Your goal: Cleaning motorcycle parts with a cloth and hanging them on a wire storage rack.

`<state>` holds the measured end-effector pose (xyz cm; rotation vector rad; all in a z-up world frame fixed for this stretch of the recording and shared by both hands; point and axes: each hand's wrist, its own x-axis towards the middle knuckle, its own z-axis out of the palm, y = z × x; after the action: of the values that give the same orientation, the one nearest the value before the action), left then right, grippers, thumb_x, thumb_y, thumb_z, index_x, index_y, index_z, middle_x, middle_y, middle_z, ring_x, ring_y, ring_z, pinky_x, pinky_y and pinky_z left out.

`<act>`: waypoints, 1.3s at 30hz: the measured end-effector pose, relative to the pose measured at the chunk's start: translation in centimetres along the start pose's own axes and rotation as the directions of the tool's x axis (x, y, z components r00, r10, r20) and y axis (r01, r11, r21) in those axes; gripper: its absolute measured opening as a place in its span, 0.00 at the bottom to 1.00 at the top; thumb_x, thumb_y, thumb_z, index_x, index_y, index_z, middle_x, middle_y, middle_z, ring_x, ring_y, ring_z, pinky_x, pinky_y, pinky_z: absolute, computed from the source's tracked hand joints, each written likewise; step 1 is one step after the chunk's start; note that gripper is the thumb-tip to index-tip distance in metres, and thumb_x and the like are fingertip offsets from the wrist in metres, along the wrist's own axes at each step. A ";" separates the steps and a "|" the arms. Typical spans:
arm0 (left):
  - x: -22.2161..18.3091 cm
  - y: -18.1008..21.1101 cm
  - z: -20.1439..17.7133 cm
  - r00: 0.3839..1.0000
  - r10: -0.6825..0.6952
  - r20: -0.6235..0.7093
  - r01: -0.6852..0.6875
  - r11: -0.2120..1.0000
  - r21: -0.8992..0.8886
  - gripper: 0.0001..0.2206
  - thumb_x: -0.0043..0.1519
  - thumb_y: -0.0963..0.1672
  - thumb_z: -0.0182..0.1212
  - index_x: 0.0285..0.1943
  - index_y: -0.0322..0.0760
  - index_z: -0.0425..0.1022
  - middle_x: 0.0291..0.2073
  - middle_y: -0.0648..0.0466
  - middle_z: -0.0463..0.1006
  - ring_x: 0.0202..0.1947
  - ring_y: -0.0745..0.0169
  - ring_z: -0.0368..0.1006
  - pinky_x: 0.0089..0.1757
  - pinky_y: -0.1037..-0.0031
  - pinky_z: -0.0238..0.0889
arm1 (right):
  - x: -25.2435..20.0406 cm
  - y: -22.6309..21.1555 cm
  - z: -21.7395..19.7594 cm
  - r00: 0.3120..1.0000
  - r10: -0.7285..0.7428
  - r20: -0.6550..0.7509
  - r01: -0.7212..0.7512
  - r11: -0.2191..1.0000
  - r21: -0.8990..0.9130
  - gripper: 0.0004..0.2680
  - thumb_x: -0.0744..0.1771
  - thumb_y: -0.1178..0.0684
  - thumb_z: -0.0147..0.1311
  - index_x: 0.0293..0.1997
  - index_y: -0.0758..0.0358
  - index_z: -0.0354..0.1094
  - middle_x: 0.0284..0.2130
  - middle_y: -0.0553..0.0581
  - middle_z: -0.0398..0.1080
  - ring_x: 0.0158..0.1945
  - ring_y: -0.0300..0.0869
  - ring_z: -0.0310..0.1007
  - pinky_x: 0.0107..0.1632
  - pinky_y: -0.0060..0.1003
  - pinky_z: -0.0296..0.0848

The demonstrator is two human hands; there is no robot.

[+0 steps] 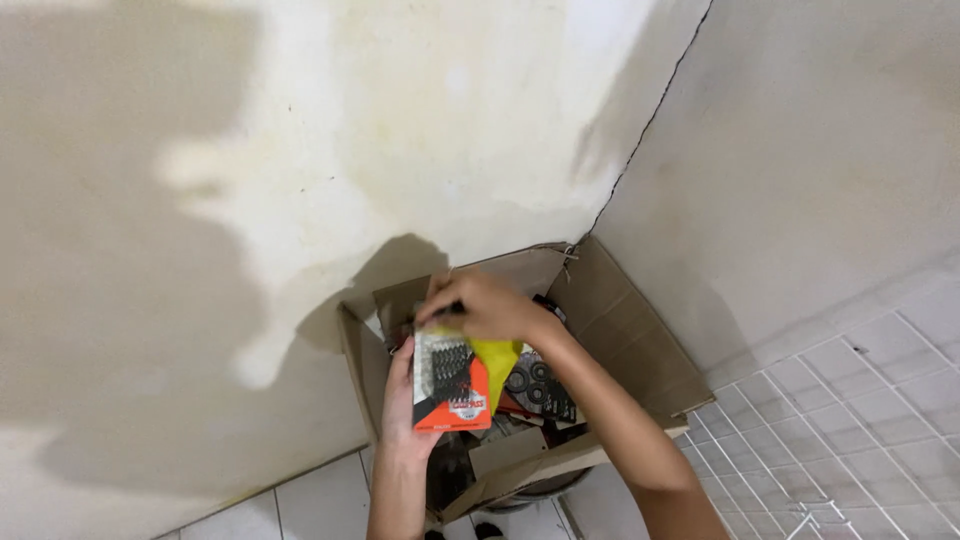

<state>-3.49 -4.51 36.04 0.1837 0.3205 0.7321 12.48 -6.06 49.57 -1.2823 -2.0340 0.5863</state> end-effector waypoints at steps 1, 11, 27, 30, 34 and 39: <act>-0.2 0.1 -0.3 1.000 -0.009 0.001 0.009 0.999 0.031 0.17 0.71 0.51 0.45 0.55 0.38 0.75 0.42 0.52 0.83 0.42 0.58 0.80 0.45 0.62 0.73 | 0.1 0.0 0.1 0.995 0.059 -0.084 -0.068 0.991 -0.112 0.07 0.64 0.56 0.63 0.44 0.58 0.80 0.36 0.57 0.76 0.40 0.48 0.76 0.43 0.43 0.73; -0.4 2.4 0.0 1.000 0.007 0.029 -0.009 0.997 0.077 0.20 0.71 0.52 0.46 0.58 0.34 0.74 0.45 0.49 0.82 0.41 0.57 0.81 0.43 0.62 0.76 | 0.3 1.6 0.4 0.991 0.052 -0.127 -0.072 0.985 -0.159 0.09 0.65 0.58 0.60 0.48 0.55 0.79 0.39 0.55 0.79 0.41 0.43 0.77 0.45 0.39 0.74; -2.0 3.9 2.0 0.999 0.045 0.028 -0.048 0.991 0.126 0.22 0.71 0.52 0.46 0.60 0.33 0.74 0.47 0.48 0.82 0.43 0.58 0.80 0.43 0.65 0.75 | -1.4 3.2 2.6 0.909 0.143 -0.391 -0.185 0.980 -0.073 0.10 0.64 0.62 0.62 0.48 0.55 0.79 0.38 0.56 0.78 0.37 0.40 0.77 0.43 0.35 0.78; -2.5 3.8 2.8 0.997 0.052 0.060 -0.060 0.991 0.122 0.22 0.70 0.52 0.46 0.59 0.33 0.74 0.47 0.48 0.83 0.43 0.58 0.80 0.43 0.65 0.75 | -1.8 0.8 1.9 0.856 0.101 -0.507 -0.142 0.989 -0.043 0.09 0.65 0.63 0.61 0.47 0.58 0.80 0.36 0.57 0.78 0.37 0.41 0.77 0.41 0.36 0.77; -1.3 1.5 1.4 0.990 0.079 0.118 -0.097 0.983 0.158 0.21 0.71 0.52 0.45 0.60 0.34 0.73 0.46 0.48 0.82 0.42 0.57 0.80 0.43 0.64 0.75 | -1.1 -0.8 2.3 0.819 -0.007 -0.574 -0.061 0.993 -0.099 0.09 0.65 0.64 0.61 0.48 0.60 0.79 0.39 0.57 0.78 0.42 0.42 0.79 0.44 0.39 0.79; -1.6 1.3 1.6 0.996 0.090 -0.005 -0.088 0.981 0.175 0.22 0.72 0.54 0.44 0.58 0.37 0.73 0.42 0.51 0.81 0.40 0.60 0.79 0.41 0.65 0.75 | -0.9 -1.5 3.3 0.889 -0.008 -0.458 -0.104 0.970 -0.220 0.09 0.64 0.64 0.62 0.48 0.62 0.79 0.40 0.62 0.78 0.39 0.48 0.78 0.41 0.42 0.78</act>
<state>-4.81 -4.75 38.23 0.3616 0.3906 0.7942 9.39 -7.58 48.07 -1.4533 -1.7121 0.0397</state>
